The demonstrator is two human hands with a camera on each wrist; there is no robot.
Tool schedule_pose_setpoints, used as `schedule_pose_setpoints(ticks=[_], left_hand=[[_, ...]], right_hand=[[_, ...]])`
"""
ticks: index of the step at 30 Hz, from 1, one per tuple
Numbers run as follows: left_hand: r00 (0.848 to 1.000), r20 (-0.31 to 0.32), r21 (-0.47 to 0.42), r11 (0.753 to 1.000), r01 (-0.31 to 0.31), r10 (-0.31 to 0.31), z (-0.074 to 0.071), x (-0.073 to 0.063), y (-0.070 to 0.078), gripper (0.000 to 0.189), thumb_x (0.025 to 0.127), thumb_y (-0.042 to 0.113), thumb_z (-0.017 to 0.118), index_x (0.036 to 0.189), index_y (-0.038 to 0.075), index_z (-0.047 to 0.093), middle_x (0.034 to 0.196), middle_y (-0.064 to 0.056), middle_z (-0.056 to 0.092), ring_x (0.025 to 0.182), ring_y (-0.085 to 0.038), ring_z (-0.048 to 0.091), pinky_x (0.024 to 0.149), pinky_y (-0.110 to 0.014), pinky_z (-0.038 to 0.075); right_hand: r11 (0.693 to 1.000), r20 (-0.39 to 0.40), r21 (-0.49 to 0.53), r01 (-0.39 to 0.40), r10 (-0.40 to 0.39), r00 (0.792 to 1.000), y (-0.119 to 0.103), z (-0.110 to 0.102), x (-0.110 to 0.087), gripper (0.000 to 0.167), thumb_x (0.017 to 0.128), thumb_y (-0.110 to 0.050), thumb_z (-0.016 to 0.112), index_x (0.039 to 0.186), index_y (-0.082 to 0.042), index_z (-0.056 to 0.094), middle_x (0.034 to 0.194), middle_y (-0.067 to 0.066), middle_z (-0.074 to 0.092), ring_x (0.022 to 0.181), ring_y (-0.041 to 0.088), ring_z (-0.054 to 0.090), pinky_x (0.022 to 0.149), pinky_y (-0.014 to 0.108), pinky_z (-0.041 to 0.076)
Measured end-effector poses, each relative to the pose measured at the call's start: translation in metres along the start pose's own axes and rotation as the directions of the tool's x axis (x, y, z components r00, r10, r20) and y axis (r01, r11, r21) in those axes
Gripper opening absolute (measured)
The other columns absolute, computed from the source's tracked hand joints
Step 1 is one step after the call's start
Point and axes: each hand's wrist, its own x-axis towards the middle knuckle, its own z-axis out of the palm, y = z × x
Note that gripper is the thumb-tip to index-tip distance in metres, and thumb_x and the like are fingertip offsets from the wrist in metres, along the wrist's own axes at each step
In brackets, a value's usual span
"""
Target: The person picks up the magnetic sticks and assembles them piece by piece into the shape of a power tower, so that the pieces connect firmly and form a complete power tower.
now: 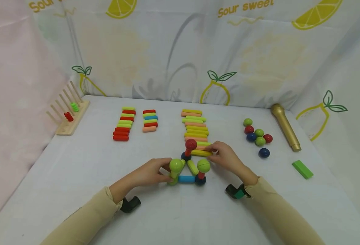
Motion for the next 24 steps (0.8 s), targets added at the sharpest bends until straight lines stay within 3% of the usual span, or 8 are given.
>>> schedule_pose_setpoints(ticks=[7, 14, 19, 22, 24], left_hand=[[1.000, 0.003, -0.010, 1.000, 0.005, -0.005, 0.000, 0.001, 0.001, 0.030, 0.084, 0.013, 0.070, 0.111, 0.011, 0.057, 0.104, 0.001, 0.062, 0.101, -0.020, 0.056, 0.081, -0.035, 0.051], [1.000, 0.002, -0.009, 1.000, -0.001, 0.001, 0.000, 0.000, 0.001, 0.031, 0.085, 0.020, 0.069, 0.112, 0.011, 0.057, 0.102, 0.002, 0.061, 0.099, -0.018, 0.055, 0.083, -0.035, 0.050], [1.000, -0.002, -0.003, 1.000, 0.002, -0.002, 0.000, -0.001, 0.002, 0.032, 0.086, 0.021, 0.068, 0.114, 0.011, 0.057, 0.102, 0.002, 0.061, 0.099, -0.018, 0.055, 0.083, -0.036, 0.050], [1.000, -0.006, 0.002, 1.000, 0.004, -0.004, 0.000, -0.001, 0.002, 0.032, 0.086, 0.021, 0.068, 0.115, 0.011, 0.057, 0.102, 0.003, 0.061, 0.099, -0.017, 0.055, 0.083, -0.035, 0.050], [1.000, -0.008, -0.001, 1.000, 0.011, -0.011, 0.000, -0.001, 0.002, 0.033, 0.086, 0.021, 0.068, 0.115, 0.012, 0.057, 0.102, 0.004, 0.061, 0.099, -0.017, 0.055, 0.083, -0.036, 0.050]], right_hand=[[0.991, 0.137, -0.067, -0.114, 0.122, 0.983, -0.007, 0.002, 0.004, 0.021, 0.083, -0.009, 0.069, 0.101, 0.001, 0.068, 0.075, 0.002, 0.053, 0.069, 0.016, 0.045, 0.060, 0.026, 0.039], [0.978, 0.168, 0.043, -0.202, 0.192, 0.967, -0.004, -0.013, -0.003, 0.024, 0.086, -0.015, 0.067, 0.106, -0.001, 0.066, 0.083, 0.003, 0.058, 0.075, 0.019, 0.049, 0.064, 0.028, 0.044], [0.971, 0.075, 0.156, -0.180, 0.170, 0.982, -0.016, -0.034, -0.015, 0.023, 0.085, -0.017, 0.068, 0.103, -0.003, 0.065, 0.085, 0.004, 0.061, 0.076, 0.019, 0.054, 0.067, 0.027, 0.048], [0.968, -0.051, 0.240, -0.065, 0.080, 0.996, -0.034, -0.046, -0.023, 0.020, 0.083, -0.011, 0.070, 0.100, -0.002, 0.063, 0.086, 0.004, 0.061, 0.077, 0.019, 0.056, 0.069, 0.026, 0.050], [0.961, -0.134, 0.272, 0.047, -0.010, 0.991, -0.050, -0.051, -0.028, 0.020, 0.081, -0.007, 0.071, 0.098, -0.002, 0.061, 0.087, 0.004, 0.061, 0.077, 0.018, 0.056, 0.071, 0.025, 0.050]])
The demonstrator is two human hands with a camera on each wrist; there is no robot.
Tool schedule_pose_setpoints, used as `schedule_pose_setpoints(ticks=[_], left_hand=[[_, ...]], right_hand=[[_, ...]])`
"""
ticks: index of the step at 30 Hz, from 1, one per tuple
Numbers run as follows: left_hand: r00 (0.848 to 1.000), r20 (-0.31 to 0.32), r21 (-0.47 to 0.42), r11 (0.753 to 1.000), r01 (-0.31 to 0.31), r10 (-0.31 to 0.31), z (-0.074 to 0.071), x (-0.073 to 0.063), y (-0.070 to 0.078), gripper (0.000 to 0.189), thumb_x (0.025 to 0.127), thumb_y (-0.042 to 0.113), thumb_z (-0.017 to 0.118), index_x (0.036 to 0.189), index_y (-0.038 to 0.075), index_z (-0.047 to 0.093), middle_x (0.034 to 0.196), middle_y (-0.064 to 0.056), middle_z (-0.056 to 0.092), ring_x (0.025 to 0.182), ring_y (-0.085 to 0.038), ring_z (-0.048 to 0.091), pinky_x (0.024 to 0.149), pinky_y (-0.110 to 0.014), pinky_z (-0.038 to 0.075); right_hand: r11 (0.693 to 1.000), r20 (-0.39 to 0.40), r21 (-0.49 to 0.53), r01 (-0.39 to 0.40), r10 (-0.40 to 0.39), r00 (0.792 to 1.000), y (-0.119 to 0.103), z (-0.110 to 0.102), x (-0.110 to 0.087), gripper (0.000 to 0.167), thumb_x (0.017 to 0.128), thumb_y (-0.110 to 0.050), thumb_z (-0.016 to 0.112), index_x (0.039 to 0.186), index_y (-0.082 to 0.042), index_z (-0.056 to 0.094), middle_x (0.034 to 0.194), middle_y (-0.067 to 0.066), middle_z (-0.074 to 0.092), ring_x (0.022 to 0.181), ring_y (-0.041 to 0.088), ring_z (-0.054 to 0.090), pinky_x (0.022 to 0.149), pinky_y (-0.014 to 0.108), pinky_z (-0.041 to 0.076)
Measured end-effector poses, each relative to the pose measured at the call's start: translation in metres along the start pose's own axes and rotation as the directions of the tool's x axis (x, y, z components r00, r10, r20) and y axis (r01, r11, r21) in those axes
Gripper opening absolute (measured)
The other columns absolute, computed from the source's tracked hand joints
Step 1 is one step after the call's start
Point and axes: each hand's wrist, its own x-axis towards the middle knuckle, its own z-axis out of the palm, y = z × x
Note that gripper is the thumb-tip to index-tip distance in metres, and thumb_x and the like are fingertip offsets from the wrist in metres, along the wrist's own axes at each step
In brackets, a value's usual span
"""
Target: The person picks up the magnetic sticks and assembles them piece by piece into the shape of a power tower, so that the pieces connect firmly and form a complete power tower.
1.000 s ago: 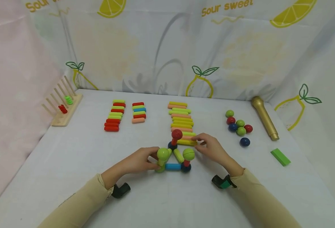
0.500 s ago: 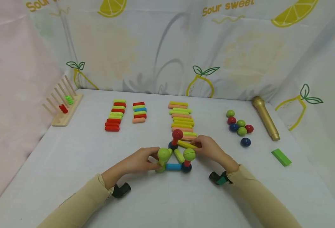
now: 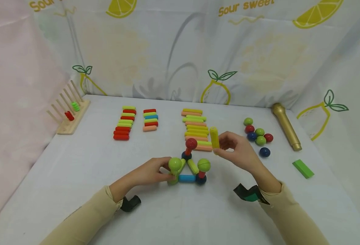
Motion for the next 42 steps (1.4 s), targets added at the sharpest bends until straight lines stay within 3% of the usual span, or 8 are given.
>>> schedule_pose_setpoints(ticks=[5, 8, 15, 19, 21, 29, 37, 42], left_hand=[[1.000, -0.005, -0.009, 1.000, 0.017, -0.017, 0.000, 0.000, -0.001, 0.034, 0.086, 0.022, 0.068, 0.116, 0.013, 0.057, 0.102, 0.005, 0.061, 0.099, -0.016, 0.055, 0.084, -0.036, 0.050], [1.000, -0.008, -0.005, 1.000, 0.009, -0.009, -0.001, -0.001, -0.002, 0.034, 0.086, 0.023, 0.068, 0.116, 0.012, 0.057, 0.103, 0.004, 0.061, 0.100, -0.017, 0.056, 0.084, -0.037, 0.050], [1.000, -0.010, -0.013, 1.000, -0.003, 0.003, 0.000, -0.002, -0.002, 0.035, 0.086, 0.023, 0.068, 0.116, 0.011, 0.057, 0.105, 0.003, 0.061, 0.100, -0.018, 0.056, 0.083, -0.038, 0.050], [1.000, -0.012, -0.019, 1.000, 0.003, -0.003, 0.000, -0.003, -0.002, 0.036, 0.086, 0.023, 0.068, 0.118, 0.012, 0.057, 0.105, 0.003, 0.061, 0.100, -0.018, 0.055, 0.083, -0.037, 0.050], [1.000, -0.013, -0.021, 1.000, 0.003, -0.004, -0.001, -0.004, -0.003, 0.036, 0.086, 0.022, 0.068, 0.119, 0.011, 0.057, 0.105, 0.003, 0.061, 0.100, -0.018, 0.055, 0.084, -0.037, 0.050], [1.000, -0.012, -0.019, 1.000, -0.001, 0.000, -0.001, -0.003, -0.004, 0.038, 0.086, 0.022, 0.068, 0.120, 0.010, 0.056, 0.107, 0.002, 0.061, 0.101, -0.019, 0.055, 0.084, -0.038, 0.050], [1.000, -0.011, -0.018, 1.000, 0.000, 0.000, -0.002, -0.003, -0.002, 0.036, 0.086, 0.021, 0.069, 0.118, 0.010, 0.056, 0.105, 0.002, 0.061, 0.101, -0.019, 0.055, 0.084, -0.038, 0.050], [1.000, -0.011, -0.018, 1.000, -0.005, 0.005, -0.002, -0.002, -0.001, 0.036, 0.086, 0.021, 0.069, 0.118, 0.010, 0.056, 0.105, 0.002, 0.061, 0.100, -0.018, 0.055, 0.084, -0.038, 0.050]], right_hand=[[0.966, 0.033, 0.009, 0.260, -0.260, 0.965, -0.036, 0.013, -0.003, 0.022, 0.079, -0.003, 0.072, 0.099, -0.005, 0.063, 0.088, -0.002, 0.063, 0.077, 0.016, 0.058, 0.070, 0.027, 0.051], [0.948, 0.105, -0.043, 0.315, -0.310, 0.945, -0.044, 0.028, 0.001, 0.022, 0.078, -0.007, 0.073, 0.098, -0.007, 0.064, 0.090, -0.004, 0.064, 0.078, 0.013, 0.057, 0.070, 0.027, 0.050], [0.946, 0.237, -0.235, 0.224, -0.168, 0.957, -0.036, 0.050, 0.002, 0.015, 0.076, -0.014, 0.075, 0.087, -0.011, 0.065, 0.079, -0.008, 0.059, 0.076, 0.011, 0.050, 0.062, 0.024, 0.047], [0.918, 0.284, -0.338, 0.206, -0.109, 0.953, -0.031, 0.051, 0.001, 0.013, 0.074, -0.017, 0.076, 0.081, -0.012, 0.065, 0.070, -0.010, 0.055, 0.082, 0.016, 0.050, 0.062, 0.024, 0.044], [0.907, 0.302, -0.367, 0.206, -0.093, 0.949, -0.030, 0.051, 0.002, 0.014, 0.073, -0.018, 0.077, 0.077, -0.013, 0.065, 0.066, -0.011, 0.054, 0.085, 0.017, 0.051, 0.063, 0.025, 0.044], [0.898, 0.391, -0.407, 0.165, 0.008, 0.920, -0.032, 0.050, 0.003, 0.017, 0.072, -0.019, 0.080, 0.073, -0.015, 0.064, 0.061, -0.012, 0.050, 0.064, 0.010, 0.044, 0.052, 0.022, 0.040], [0.810, 0.358, -0.541, 0.229, -0.025, 0.933, -0.038, 0.062, 0.005, 0.015, 0.067, -0.017, 0.083, 0.078, -0.012, 0.074, 0.071, -0.005, 0.062, 0.069, 0.011, 0.049, 0.056, 0.022, 0.042], [0.796, 0.332, -0.565, 0.217, -0.021, 0.943, -0.038, 0.063, 0.006, 0.015, 0.066, -0.018, 0.083, 0.077, -0.011, 0.075, 0.073, -0.003, 0.066, 0.069, 0.012, 0.051, 0.057, 0.023, 0.045]])
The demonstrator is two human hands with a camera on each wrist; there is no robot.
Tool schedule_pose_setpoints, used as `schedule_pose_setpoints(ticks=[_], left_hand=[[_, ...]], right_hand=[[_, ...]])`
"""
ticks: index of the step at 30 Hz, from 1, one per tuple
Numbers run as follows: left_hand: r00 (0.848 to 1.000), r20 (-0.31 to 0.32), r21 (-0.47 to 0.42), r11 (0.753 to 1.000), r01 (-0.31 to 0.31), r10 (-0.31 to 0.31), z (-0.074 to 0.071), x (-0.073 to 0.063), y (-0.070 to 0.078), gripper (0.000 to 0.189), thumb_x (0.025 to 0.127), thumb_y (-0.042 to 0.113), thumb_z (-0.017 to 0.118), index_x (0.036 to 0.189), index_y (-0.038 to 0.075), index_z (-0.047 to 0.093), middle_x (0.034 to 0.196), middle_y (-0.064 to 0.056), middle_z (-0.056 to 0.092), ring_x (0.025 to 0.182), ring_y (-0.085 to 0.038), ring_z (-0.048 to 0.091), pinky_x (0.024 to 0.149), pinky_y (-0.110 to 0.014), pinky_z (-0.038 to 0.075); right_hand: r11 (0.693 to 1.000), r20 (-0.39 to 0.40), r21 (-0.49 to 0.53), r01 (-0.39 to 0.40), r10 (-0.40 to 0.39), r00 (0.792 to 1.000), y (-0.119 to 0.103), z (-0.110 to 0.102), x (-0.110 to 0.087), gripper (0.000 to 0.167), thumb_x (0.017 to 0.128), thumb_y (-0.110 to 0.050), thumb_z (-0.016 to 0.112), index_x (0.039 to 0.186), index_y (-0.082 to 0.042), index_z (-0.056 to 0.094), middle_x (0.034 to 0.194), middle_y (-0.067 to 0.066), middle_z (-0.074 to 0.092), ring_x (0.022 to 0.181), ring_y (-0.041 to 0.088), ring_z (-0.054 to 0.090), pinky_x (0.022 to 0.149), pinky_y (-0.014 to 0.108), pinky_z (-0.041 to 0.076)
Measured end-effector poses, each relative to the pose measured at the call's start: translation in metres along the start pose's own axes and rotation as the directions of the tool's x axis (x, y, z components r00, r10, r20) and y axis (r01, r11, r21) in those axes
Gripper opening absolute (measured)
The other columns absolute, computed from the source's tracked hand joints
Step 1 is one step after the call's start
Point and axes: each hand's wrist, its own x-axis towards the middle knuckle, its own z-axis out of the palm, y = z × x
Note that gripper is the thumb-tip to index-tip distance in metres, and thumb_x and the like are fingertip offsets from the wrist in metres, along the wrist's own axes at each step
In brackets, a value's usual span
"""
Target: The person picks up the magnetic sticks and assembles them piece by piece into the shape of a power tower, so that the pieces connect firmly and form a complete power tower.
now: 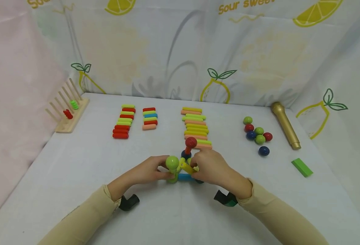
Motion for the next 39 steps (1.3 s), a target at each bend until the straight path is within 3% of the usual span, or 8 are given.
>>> schedule_pose_setpoints(ticks=[6, 13, 20, 23, 27, 30, 35, 39], left_hand=[[1.000, -0.004, 0.007, 1.000, -0.017, 0.017, 0.001, 0.000, 0.001, 0.034, 0.086, 0.020, 0.068, 0.117, 0.010, 0.058, 0.104, 0.002, 0.062, 0.099, -0.018, 0.056, 0.083, -0.036, 0.050], [0.998, 0.003, 0.090, 0.994, -0.060, 0.060, 0.004, 0.000, 0.007, 0.025, 0.089, 0.017, 0.064, 0.112, 0.008, 0.059, 0.103, 0.002, 0.063, 0.100, -0.018, 0.058, 0.085, -0.031, 0.048], [0.999, -0.019, 0.067, 0.997, -0.024, 0.026, 0.008, 0.000, 0.013, 0.035, 0.087, 0.021, 0.067, 0.117, 0.008, 0.054, 0.106, 0.002, 0.059, 0.102, -0.017, 0.055, 0.085, -0.033, 0.049], [0.998, -0.058, 0.009, 0.999, -0.033, 0.034, 0.012, 0.004, 0.015, 0.042, 0.084, 0.027, 0.071, 0.117, 0.011, 0.053, 0.102, 0.004, 0.058, 0.099, -0.015, 0.054, 0.087, -0.035, 0.047], [0.990, -0.131, -0.114, 0.991, -0.071, 0.056, 0.016, 0.011, 0.017, 0.036, 0.081, 0.025, 0.074, 0.111, 0.013, 0.058, 0.099, 0.001, 0.058, 0.093, -0.019, 0.054, 0.081, -0.037, 0.049], [0.984, -0.176, -0.172, 0.983, -0.070, 0.039, 0.020, 0.015, 0.019, 0.033, 0.079, 0.025, 0.075, 0.107, 0.015, 0.060, 0.100, 0.000, 0.059, 0.091, -0.020, 0.053, 0.076, -0.034, 0.050], [0.971, -0.238, -0.176, 0.983, -0.062, 0.018, 0.026, 0.016, 0.020, 0.029, 0.079, 0.030, 0.075, 0.102, 0.016, 0.063, 0.099, 0.000, 0.060, 0.089, -0.021, 0.054, 0.074, -0.032, 0.051], [0.960, -0.282, -0.163, 0.986, -0.047, -0.001, 0.026, 0.014, 0.021, 0.025, 0.079, 0.029, 0.075, 0.099, 0.018, 0.065, 0.096, 0.001, 0.061, 0.086, -0.020, 0.055, 0.072, -0.032, 0.051]], right_hand=[[1.000, 0.039, -0.018, -0.025, 0.026, 0.999, -0.002, -0.002, 0.003, 0.013, 0.067, -0.018, 0.083, 0.074, -0.012, 0.074, 0.071, -0.004, 0.066, 0.065, 0.011, 0.050, 0.054, 0.022, 0.045], [0.997, 0.088, -0.031, -0.067, 0.069, 0.994, -0.004, -0.003, 0.006, 0.011, 0.069, -0.017, 0.081, 0.070, -0.012, 0.072, 0.063, -0.005, 0.061, 0.057, 0.011, 0.048, 0.049, 0.020, 0.043], [0.995, 0.147, -0.049, -0.087, 0.093, 0.985, -0.006, -0.005, 0.010, 0.010, 0.070, -0.016, 0.080, 0.070, -0.012, 0.070, 0.063, -0.006, 0.059, 0.057, 0.011, 0.048, 0.050, 0.022, 0.043], [0.994, 0.150, -0.040, -0.102, 0.107, 0.983, -0.006, -0.005, 0.009, 0.010, 0.070, -0.016, 0.079, 0.071, -0.012, 0.070, 0.062, -0.007, 0.056, 0.057, 0.011, 0.047, 0.049, 0.022, 0.042], [0.992, 0.126, -0.003, -0.127, 0.126, 0.984, -0.005, -0.004, 0.008, 0.010, 0.071, -0.014, 0.079, 0.075, -0.011, 0.071, 0.061, -0.007, 0.054, 0.057, 0.011, 0.047, 0.049, 0.023, 0.042], [0.993, 0.099, 0.016, -0.119, 0.117, 0.988, -0.004, -0.004, 0.007, 0.009, 0.070, -0.013, 0.079, 0.074, -0.011, 0.071, 0.062, -0.008, 0.056, 0.057, 0.010, 0.046, 0.048, 0.022, 0.042], [0.996, 0.092, 0.023, -0.083, 0.081, 0.992, -0.004, -0.005, 0.006, 0.009, 0.071, -0.013, 0.077, 0.069, -0.012, 0.068, 0.060, -0.008, 0.054, 0.055, 0.010, 0.046, 0.046, 0.022, 0.041], [0.994, 0.122, 0.033, -0.107, 0.103, 0.987, -0.004, -0.007, 0.005, 0.010, 0.072, -0.016, 0.078, 0.072, -0.013, 0.068, 0.066, -0.007, 0.057, 0.059, 0.010, 0.047, 0.050, 0.023, 0.042]])
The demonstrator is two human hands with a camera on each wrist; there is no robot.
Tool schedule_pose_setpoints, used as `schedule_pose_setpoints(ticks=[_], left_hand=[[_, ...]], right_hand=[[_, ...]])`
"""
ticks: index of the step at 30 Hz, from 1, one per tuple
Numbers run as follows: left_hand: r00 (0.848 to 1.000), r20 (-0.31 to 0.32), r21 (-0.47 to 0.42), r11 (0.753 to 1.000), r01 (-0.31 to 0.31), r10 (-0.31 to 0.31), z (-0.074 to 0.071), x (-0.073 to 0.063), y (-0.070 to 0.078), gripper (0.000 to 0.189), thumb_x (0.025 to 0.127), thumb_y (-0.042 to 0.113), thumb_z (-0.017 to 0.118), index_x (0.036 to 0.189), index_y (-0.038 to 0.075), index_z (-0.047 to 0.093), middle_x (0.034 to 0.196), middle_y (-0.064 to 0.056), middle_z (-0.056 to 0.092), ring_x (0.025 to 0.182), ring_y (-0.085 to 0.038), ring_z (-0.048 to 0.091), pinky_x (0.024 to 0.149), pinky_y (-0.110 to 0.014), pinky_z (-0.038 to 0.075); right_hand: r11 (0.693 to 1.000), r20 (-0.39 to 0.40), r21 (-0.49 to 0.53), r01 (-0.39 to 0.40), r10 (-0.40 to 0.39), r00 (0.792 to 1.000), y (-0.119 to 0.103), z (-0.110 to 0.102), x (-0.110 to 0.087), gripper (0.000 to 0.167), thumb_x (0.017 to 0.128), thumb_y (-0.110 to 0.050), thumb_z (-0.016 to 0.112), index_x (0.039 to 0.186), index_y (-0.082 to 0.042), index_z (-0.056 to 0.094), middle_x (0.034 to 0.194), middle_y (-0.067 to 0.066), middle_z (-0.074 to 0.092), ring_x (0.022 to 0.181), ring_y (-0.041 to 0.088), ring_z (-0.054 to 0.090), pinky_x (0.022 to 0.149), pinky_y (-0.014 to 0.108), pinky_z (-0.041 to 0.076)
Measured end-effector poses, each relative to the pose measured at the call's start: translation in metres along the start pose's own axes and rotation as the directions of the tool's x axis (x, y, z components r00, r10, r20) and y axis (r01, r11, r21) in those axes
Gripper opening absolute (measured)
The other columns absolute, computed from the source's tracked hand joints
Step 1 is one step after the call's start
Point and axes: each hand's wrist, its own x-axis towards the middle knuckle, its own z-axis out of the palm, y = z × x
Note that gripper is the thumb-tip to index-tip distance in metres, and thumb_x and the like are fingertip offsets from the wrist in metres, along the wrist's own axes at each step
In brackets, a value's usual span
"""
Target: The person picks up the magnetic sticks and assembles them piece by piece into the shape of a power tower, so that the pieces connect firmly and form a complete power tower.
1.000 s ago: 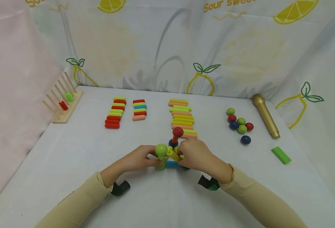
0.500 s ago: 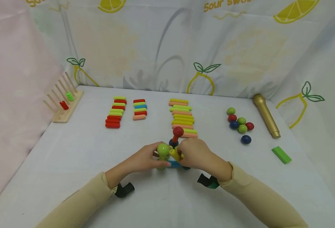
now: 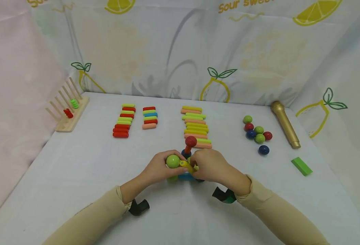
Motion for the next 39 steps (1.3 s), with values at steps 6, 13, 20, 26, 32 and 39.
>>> schedule_pose_setpoints(ticks=[6, 13, 20, 26, 32, 39], left_hand=[[1.000, 0.008, 0.035, 0.999, -0.015, 0.015, -0.003, -0.001, 0.000, 0.024, 0.079, 0.024, 0.075, 0.098, 0.013, 0.065, 0.096, 0.000, 0.063, 0.085, -0.020, 0.056, 0.072, -0.031, 0.051], [1.000, 0.002, 0.053, 0.999, -0.002, 0.002, -0.002, 0.000, -0.001, 0.025, 0.080, 0.024, 0.074, 0.101, 0.012, 0.066, 0.097, 0.001, 0.064, 0.086, -0.018, 0.055, 0.074, -0.031, 0.049], [1.000, -0.021, 0.062, 0.998, 0.013, -0.012, -0.004, -0.001, -0.001, 0.028, 0.079, 0.022, 0.075, 0.102, 0.011, 0.066, 0.093, 0.002, 0.063, 0.085, -0.017, 0.055, 0.077, -0.033, 0.048], [1.000, -0.004, 0.062, 0.998, 0.004, -0.004, -0.004, -0.001, -0.001, 0.028, 0.079, 0.022, 0.075, 0.103, 0.010, 0.066, 0.094, 0.003, 0.063, 0.086, -0.016, 0.056, 0.079, -0.033, 0.048], [1.000, 0.010, 0.050, 0.999, 0.000, 0.000, -0.006, -0.002, -0.005, 0.030, 0.080, 0.021, 0.074, 0.105, 0.009, 0.064, 0.097, 0.002, 0.063, 0.088, -0.017, 0.056, 0.081, -0.033, 0.048], [0.993, 0.079, 0.165, 0.983, 0.074, -0.088, -0.008, -0.002, -0.007, 0.050, 0.074, 0.021, 0.080, 0.116, 0.009, 0.056, 0.104, 0.000, 0.058, 0.093, -0.018, 0.054, 0.080, -0.032, 0.049]], right_hand=[[0.994, 0.005, 0.113, 0.000, 0.000, 1.000, 0.012, 0.000, -0.007, 0.033, 0.073, -0.020, 0.079, 0.103, -0.010, 0.068, 0.089, -0.001, 0.063, 0.072, 0.012, 0.054, 0.058, 0.024, 0.046], [0.877, -0.110, 0.474, 0.085, -0.037, 0.993, 0.050, 0.010, -0.031, 0.068, 0.072, -0.012, 0.080, 0.132, -0.013, 0.049, 0.117, 0.010, 0.057, 0.103, 0.024, 0.054, 0.076, 0.034, 0.049], [0.790, -0.033, 0.612, 0.028, -0.010, 0.999, 0.065, 0.025, -0.037, 0.051, 0.079, -0.010, 0.073, 0.125, -0.002, 0.052, 0.108, 0.009, 0.060, 0.087, 0.020, 0.060, 0.075, 0.028, 0.052], [0.815, -0.091, 0.573, 0.085, -0.040, 0.995, 0.059, 0.031, -0.034, 0.025, 0.083, -0.011, 0.071, 0.104, -0.001, 0.062, 0.095, 0.002, 0.064, 0.083, 0.017, 0.056, 0.072, 0.027, 0.051], [0.842, -0.105, 0.531, 0.092, -0.042, 0.994, 0.052, 0.031, -0.032, 0.021, 0.083, -0.013, 0.071, 0.099, -0.003, 0.062, 0.090, -0.001, 0.062, 0.078, 0.015, 0.054, 0.068, 0.026, 0.050], [0.845, -0.072, 0.529, 0.080, -0.049, 0.996, 0.055, 0.034, -0.032, 0.027, 0.079, -0.010, 0.073, 0.102, -0.002, 0.060, 0.091, 0.000, 0.062, 0.081, 0.019, 0.057, 0.071, 0.029, 0.051]])
